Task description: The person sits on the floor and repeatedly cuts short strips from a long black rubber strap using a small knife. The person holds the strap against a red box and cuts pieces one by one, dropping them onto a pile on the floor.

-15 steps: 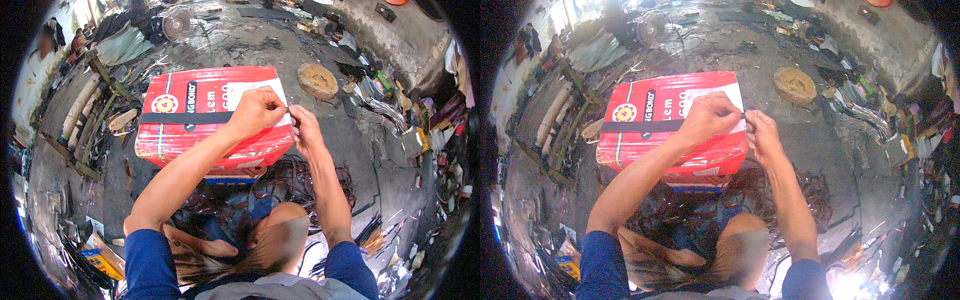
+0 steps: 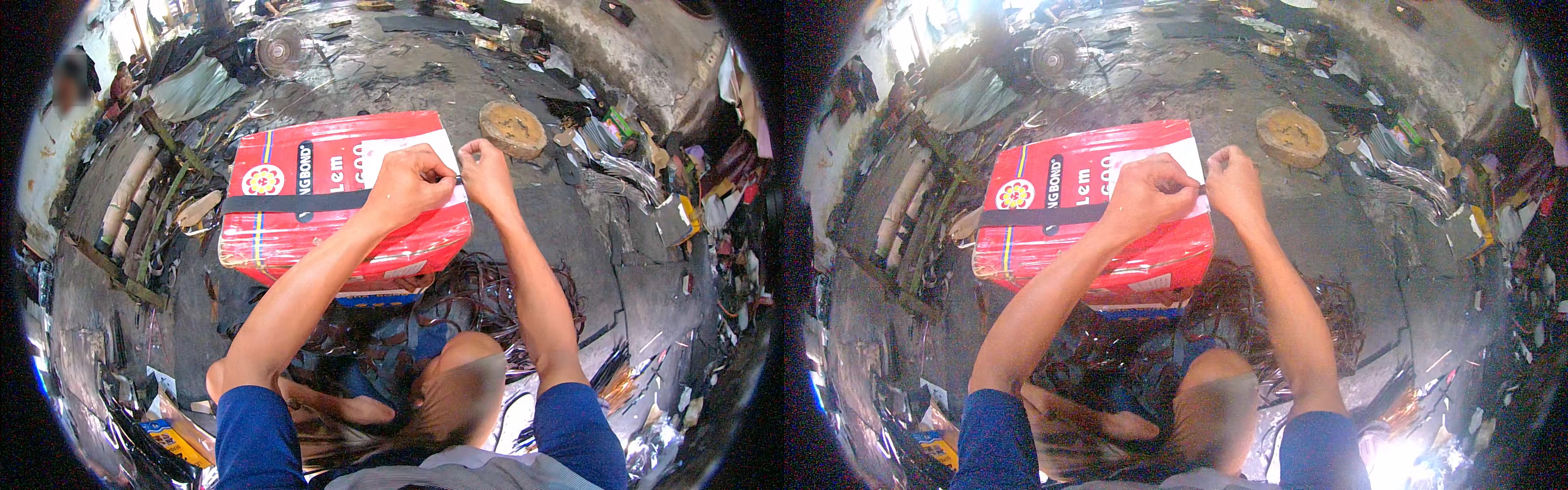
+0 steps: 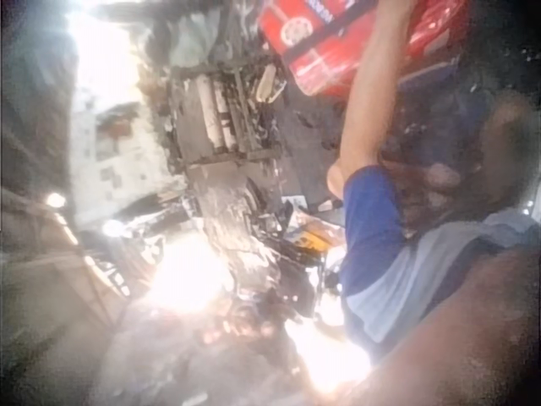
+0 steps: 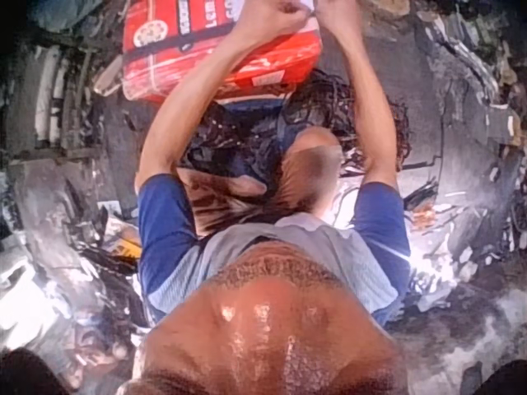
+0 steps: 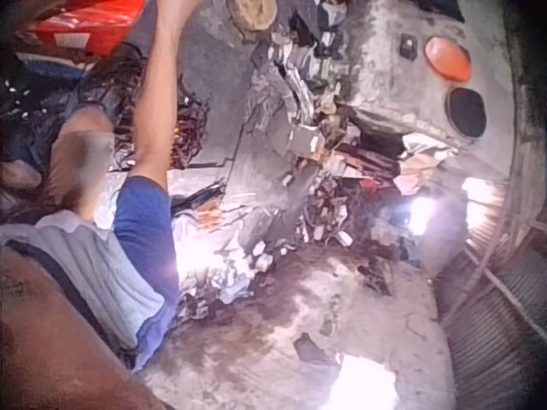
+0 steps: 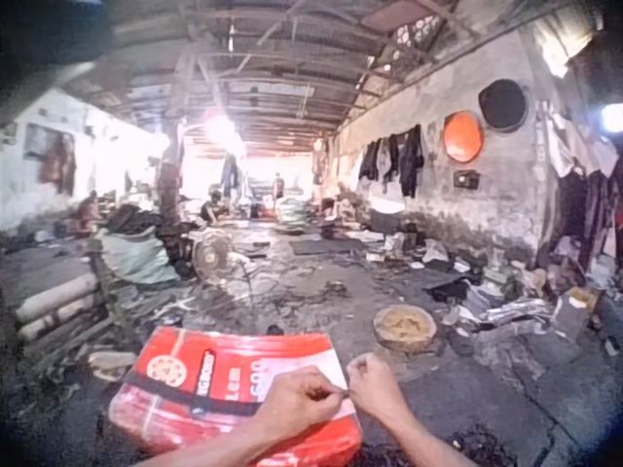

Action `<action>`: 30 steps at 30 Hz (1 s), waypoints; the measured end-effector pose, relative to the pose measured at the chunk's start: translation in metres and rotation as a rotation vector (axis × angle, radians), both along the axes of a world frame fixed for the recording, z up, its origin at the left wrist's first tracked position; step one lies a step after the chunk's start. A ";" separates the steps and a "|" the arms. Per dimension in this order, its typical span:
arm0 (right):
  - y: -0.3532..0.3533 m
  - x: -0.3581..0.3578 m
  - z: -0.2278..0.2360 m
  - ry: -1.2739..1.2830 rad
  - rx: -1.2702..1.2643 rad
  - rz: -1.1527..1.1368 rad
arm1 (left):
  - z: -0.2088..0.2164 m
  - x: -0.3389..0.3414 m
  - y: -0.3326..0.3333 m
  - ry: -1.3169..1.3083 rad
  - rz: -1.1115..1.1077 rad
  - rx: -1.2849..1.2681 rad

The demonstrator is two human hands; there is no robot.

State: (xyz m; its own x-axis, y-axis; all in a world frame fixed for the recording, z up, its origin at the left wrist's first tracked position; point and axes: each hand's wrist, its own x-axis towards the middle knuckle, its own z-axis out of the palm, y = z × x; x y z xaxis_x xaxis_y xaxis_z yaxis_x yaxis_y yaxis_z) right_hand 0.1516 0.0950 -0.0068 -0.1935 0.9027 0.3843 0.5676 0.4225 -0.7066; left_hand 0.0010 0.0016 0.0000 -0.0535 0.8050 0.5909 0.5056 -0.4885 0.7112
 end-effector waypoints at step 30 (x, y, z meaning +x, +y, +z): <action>-0.018 0.120 -0.371 -0.260 -0.606 -0.498 | 0.002 0.001 0.001 -0.024 -0.039 -0.061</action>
